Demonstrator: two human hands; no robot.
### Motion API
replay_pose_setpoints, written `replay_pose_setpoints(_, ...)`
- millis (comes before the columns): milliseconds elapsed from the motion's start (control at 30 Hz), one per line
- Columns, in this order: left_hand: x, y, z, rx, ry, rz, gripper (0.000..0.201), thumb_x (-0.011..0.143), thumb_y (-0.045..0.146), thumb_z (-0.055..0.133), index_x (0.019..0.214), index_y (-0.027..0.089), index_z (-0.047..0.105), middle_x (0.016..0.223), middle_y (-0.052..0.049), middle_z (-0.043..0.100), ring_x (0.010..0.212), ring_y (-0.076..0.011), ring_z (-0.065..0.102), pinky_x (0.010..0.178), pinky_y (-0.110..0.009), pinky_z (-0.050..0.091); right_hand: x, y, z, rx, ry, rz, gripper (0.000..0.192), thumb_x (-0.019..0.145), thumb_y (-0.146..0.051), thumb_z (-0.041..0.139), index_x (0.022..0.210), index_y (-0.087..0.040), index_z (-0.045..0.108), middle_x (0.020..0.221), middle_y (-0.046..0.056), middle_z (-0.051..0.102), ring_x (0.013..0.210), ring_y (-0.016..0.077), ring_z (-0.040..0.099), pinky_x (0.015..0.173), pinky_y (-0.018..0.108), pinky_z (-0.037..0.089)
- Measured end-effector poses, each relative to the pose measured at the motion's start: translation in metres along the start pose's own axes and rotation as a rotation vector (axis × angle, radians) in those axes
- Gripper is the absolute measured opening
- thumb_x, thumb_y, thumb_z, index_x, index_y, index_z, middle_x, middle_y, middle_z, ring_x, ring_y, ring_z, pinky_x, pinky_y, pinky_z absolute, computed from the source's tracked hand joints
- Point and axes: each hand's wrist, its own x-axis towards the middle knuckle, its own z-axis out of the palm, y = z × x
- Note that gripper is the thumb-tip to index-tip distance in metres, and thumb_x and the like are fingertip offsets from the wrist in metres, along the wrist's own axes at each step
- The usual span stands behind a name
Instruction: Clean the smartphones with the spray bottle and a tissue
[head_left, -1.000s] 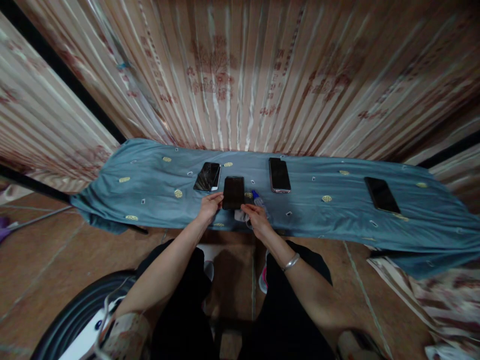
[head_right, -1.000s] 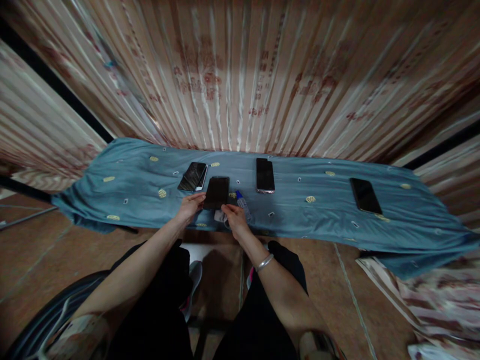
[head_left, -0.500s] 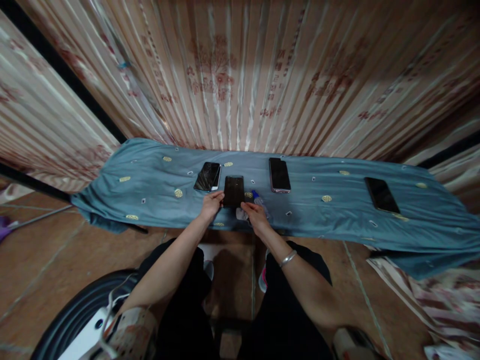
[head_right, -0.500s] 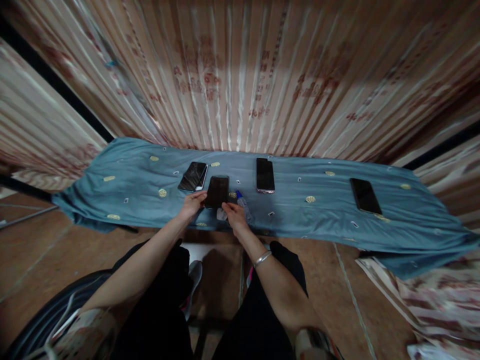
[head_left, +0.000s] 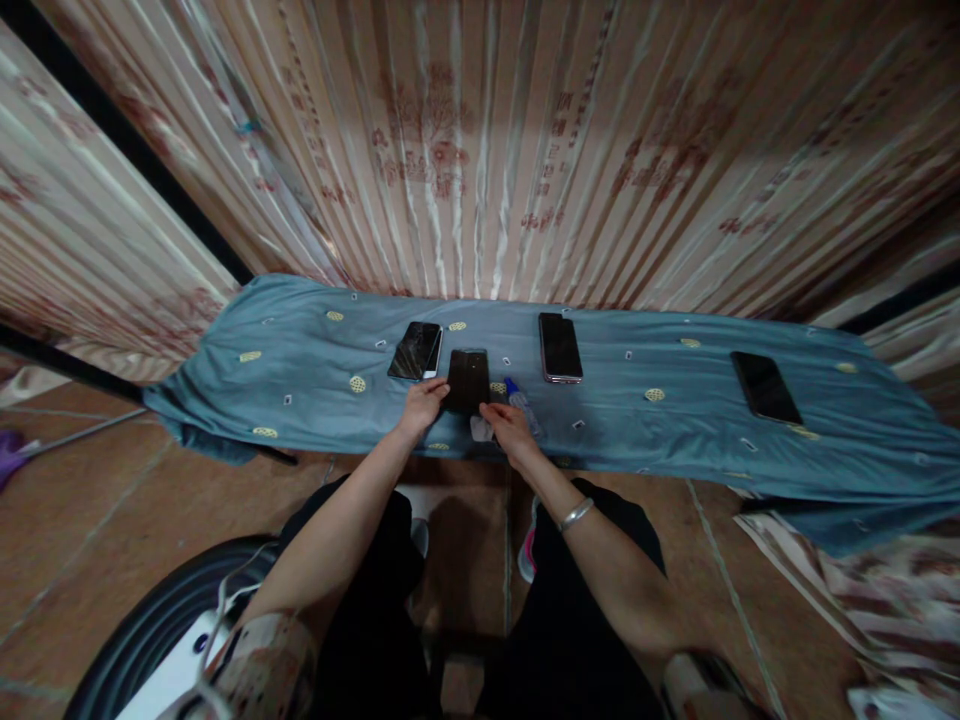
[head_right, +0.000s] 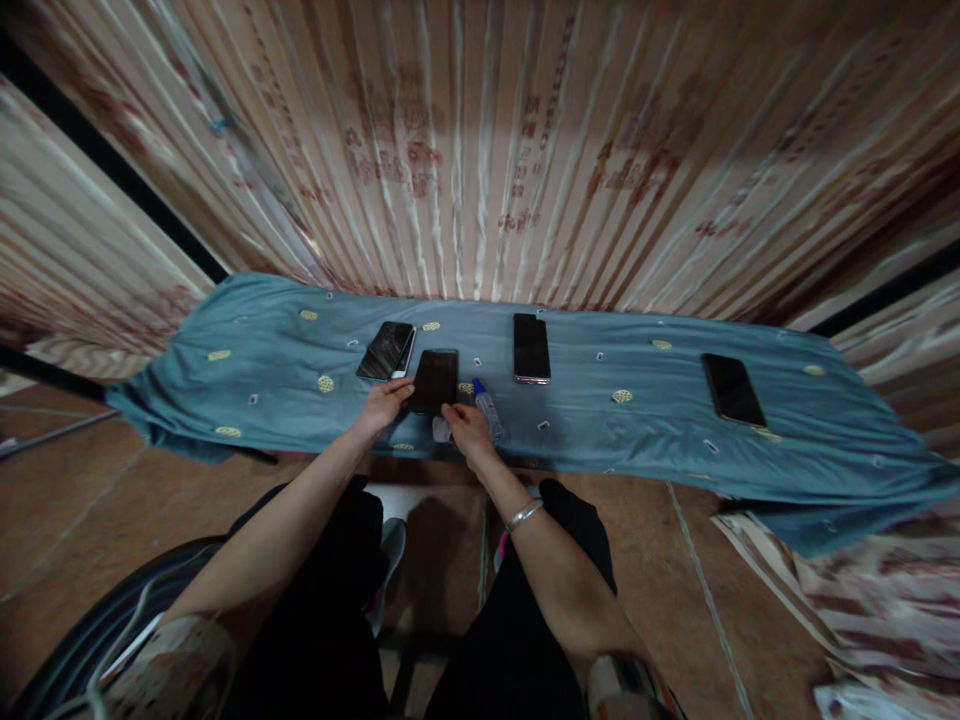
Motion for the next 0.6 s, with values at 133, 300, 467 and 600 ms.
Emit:
replay_pose_setpoints(133,-0.003,0.007,0.004,-0.033,0.016,-0.069,0.012,0.06,0.013,0.076,0.071,0.014,0.072,0.059,0.0,0.065,0.054,-0.0097,0.053,0.057,-0.022,0.041,-0.001,-0.002,-0.001,-0.002,-0.04,-0.006,0.031,0.068,-0.048,0.064,0.054,-0.022,0.056,0.052,-0.006,0.048,0.053,0.0116,0.044,0.051,0.025,0.032)
replay_pose_setpoints(300,-0.01,0.015,0.006,-0.07,0.026,-0.14,0.022,0.06,0.016,0.08,0.078,0.014,0.069,0.063,0.0,0.065,0.055,-0.0101,0.055,0.054,-0.022,0.043,-0.001,-0.002,-0.002,-0.004,-0.04,-0.005,0.028,0.069,-0.047,0.062,0.056,-0.022,0.055,0.053,-0.006,0.048,0.053,0.0111,0.043,0.051,0.025,0.032)
replay_pose_setpoints(467,-0.015,0.019,0.011,-0.113,0.038,-0.191,0.022,0.064,0.015,0.079,0.079,0.015,0.063,0.06,0.002,0.062,0.053,-0.0095,0.055,0.051,-0.02,0.04,0.0,-0.002,-0.001,-0.02,-0.039,0.001,0.033,0.07,-0.053,0.063,0.058,-0.022,0.057,0.052,-0.005,0.05,0.052,0.0114,0.044,0.05,0.025,0.032)
replay_pose_setpoints(600,-0.016,0.024,0.012,-0.158,0.003,-0.203,0.016,0.068,0.017,0.077,0.069,0.015,0.061,0.058,0.002,0.06,0.051,-0.0088,0.054,0.05,-0.02,0.04,-0.002,-0.003,0.0,0.023,-0.049,-0.028,0.038,0.07,-0.058,0.066,0.059,-0.022,0.06,0.054,-0.004,0.055,0.054,0.0125,0.048,0.052,0.025,0.035)
